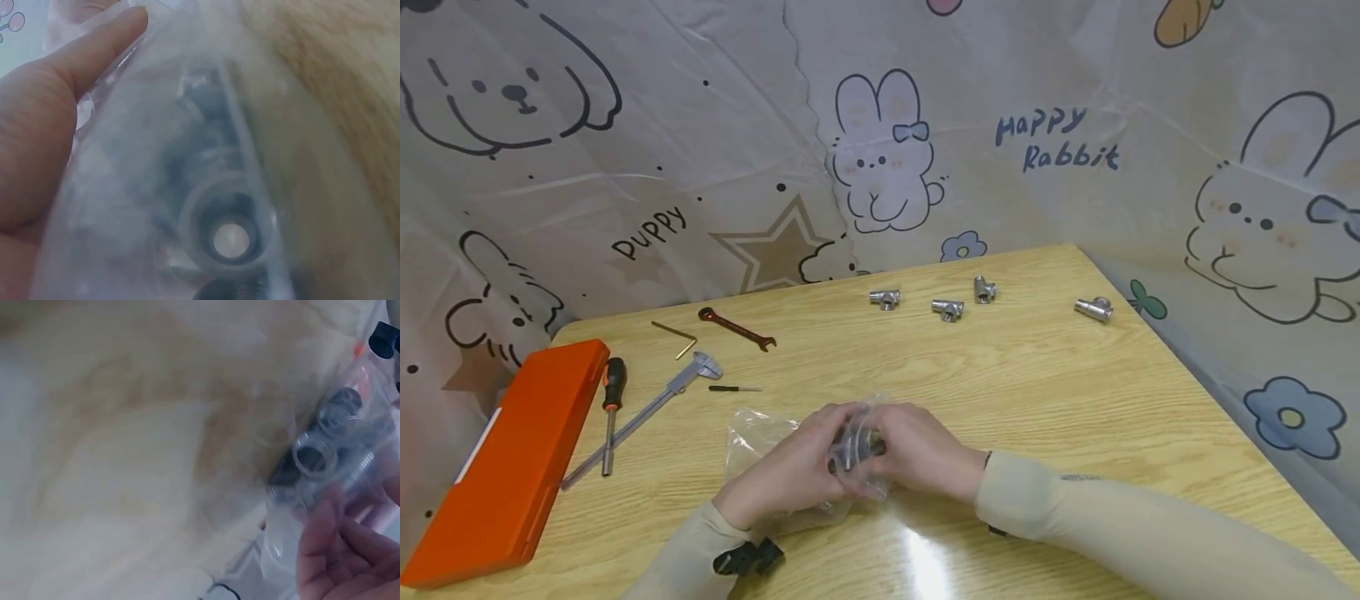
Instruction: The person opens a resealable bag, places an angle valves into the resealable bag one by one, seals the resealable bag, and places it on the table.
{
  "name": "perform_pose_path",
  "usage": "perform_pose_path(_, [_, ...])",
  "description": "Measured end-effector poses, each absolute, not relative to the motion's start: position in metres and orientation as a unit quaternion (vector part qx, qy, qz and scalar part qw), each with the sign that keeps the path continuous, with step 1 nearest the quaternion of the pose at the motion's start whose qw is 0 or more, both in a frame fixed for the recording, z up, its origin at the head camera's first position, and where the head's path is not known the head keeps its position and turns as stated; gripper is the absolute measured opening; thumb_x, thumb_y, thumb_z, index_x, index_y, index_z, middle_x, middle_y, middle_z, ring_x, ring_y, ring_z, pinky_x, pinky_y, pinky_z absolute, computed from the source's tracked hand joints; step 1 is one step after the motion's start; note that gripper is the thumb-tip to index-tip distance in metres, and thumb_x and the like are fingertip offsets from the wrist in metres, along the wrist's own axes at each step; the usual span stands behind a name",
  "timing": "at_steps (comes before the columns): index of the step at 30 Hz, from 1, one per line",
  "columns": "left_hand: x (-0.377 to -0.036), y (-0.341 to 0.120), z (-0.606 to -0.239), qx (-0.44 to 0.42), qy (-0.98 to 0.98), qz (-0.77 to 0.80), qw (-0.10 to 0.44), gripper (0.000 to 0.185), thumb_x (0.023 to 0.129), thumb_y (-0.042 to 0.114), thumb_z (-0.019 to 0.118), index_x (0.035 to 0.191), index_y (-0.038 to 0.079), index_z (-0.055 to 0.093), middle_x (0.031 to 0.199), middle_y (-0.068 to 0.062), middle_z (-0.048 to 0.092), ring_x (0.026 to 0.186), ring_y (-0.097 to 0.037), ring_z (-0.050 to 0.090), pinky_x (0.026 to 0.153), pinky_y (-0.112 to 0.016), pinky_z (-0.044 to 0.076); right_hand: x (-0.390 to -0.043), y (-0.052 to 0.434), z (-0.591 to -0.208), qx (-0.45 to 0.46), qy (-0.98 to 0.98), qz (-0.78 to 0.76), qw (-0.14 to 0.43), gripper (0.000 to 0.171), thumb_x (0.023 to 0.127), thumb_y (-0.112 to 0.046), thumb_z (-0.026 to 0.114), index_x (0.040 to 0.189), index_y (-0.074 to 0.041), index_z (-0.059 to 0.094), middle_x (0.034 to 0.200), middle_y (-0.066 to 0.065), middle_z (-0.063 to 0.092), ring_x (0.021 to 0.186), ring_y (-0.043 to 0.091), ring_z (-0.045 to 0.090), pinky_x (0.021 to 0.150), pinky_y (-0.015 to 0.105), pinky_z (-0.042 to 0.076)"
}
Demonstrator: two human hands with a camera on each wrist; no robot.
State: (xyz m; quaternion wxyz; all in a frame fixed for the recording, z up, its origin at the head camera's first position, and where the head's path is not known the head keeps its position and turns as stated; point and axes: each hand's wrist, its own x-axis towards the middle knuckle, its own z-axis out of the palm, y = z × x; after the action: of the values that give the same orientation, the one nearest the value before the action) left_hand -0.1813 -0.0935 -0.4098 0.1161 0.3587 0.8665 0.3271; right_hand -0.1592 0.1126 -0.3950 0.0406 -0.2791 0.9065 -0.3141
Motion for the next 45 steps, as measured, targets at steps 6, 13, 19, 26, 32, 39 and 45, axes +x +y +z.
perform_pose_path(6, [-0.181, -0.092, -0.409, 0.354, 0.867, 0.328, 0.124, 0.1, 0.07, 0.042, 0.089, 0.151, 0.013, 0.037, 0.134, 0.0, 0.051, 0.12, -0.019, 0.05, 0.103, -0.042, 0.044, -0.154, 0.144, -0.376, -0.275, 0.91, -0.309, 0.037, 0.042, 0.081, -0.019, 0.082, 0.12, -0.008, 0.07, 0.111, 0.004, 0.072, 0.075, 0.005, 0.063, 0.067, 0.02, 0.053])
perform_pose_path(13, [-0.181, -0.091, -0.409, 0.347, 0.87, 0.326, 0.13, 0.103, 0.07, 0.043, 0.088, 0.151, 0.01, 0.035, 0.133, -0.001, 0.051, 0.118, -0.018, 0.052, 0.103, -0.041, 0.045, -0.17, 0.22, -0.357, -0.164, 0.948, -0.272, 0.008, 0.041, 0.085, -0.015, 0.078, 0.122, 0.0, 0.068, 0.114, 0.012, 0.071, 0.074, 0.006, 0.061, 0.063, 0.023, 0.052])
perform_pose_path(19, [-0.18, -0.091, -0.41, 0.34, 0.871, 0.327, 0.135, 0.101, 0.071, 0.042, 0.088, 0.151, 0.01, 0.035, 0.133, -0.001, 0.051, 0.119, -0.018, 0.052, 0.103, -0.041, 0.045, -0.198, 0.306, -0.347, -0.06, 0.969, -0.241, -0.003, 0.047, 0.094, -0.023, 0.069, 0.132, 0.003, 0.06, 0.122, 0.022, 0.065, 0.095, 0.031, 0.067, 0.076, 0.044, 0.056])
perform_pose_path(26, [-0.18, -0.092, -0.411, 0.343, 0.869, 0.329, 0.135, 0.101, 0.071, 0.043, 0.088, 0.151, 0.01, 0.036, 0.131, 0.0, 0.051, 0.117, -0.017, 0.052, 0.101, -0.04, 0.046, -0.217, 0.376, -0.352, 0.052, 0.977, -0.208, 0.011, 0.064, 0.096, -0.055, 0.056, 0.101, 0.006, 0.073, 0.094, 0.025, 0.068, 0.079, 0.035, 0.06, 0.07, 0.049, 0.049])
perform_pose_path(32, [-0.181, -0.092, -0.41, 0.347, 0.868, 0.328, 0.139, 0.099, 0.073, 0.045, 0.087, 0.151, 0.011, 0.036, 0.131, 0.001, 0.051, 0.117, -0.016, 0.05, 0.1, -0.041, 0.046, -0.227, 0.396, -0.366, 0.105, 0.979, -0.173, 0.017, 0.072, 0.089, -0.074, 0.048, 0.056, -0.01, 0.045, 0.058, 0.007, 0.047, 0.054, 0.022, 0.044, 0.053, 0.039, 0.042])
perform_pose_path(39, [-0.18, -0.094, -0.408, 0.346, 0.869, 0.323, 0.142, 0.098, 0.074, 0.047, 0.085, 0.151, 0.011, 0.036, 0.131, 0.0, 0.051, 0.117, -0.017, 0.05, 0.1, -0.042, 0.045, -0.251, 0.399, -0.375, 0.123, 0.986, -0.116, 0.013, 0.08, 0.095, -0.062, 0.048, 0.078, 0.015, 0.063, 0.088, 0.034, 0.061, 0.075, 0.04, 0.059, 0.068, 0.051, 0.051])
perform_pose_path(45, [-0.179, -0.093, -0.408, 0.345, 0.869, 0.324, 0.144, 0.098, 0.074, 0.046, 0.086, 0.151, 0.011, 0.036, 0.131, 0.001, 0.051, 0.115, -0.016, 0.05, 0.101, -0.041, 0.046, -0.266, 0.39, -0.373, 0.139, 0.987, -0.079, 0.027, 0.073, 0.098, -0.054, 0.048, 0.086, 0.017, 0.064, 0.095, 0.035, 0.062, 0.081, 0.043, 0.062, 0.071, 0.052, 0.052])
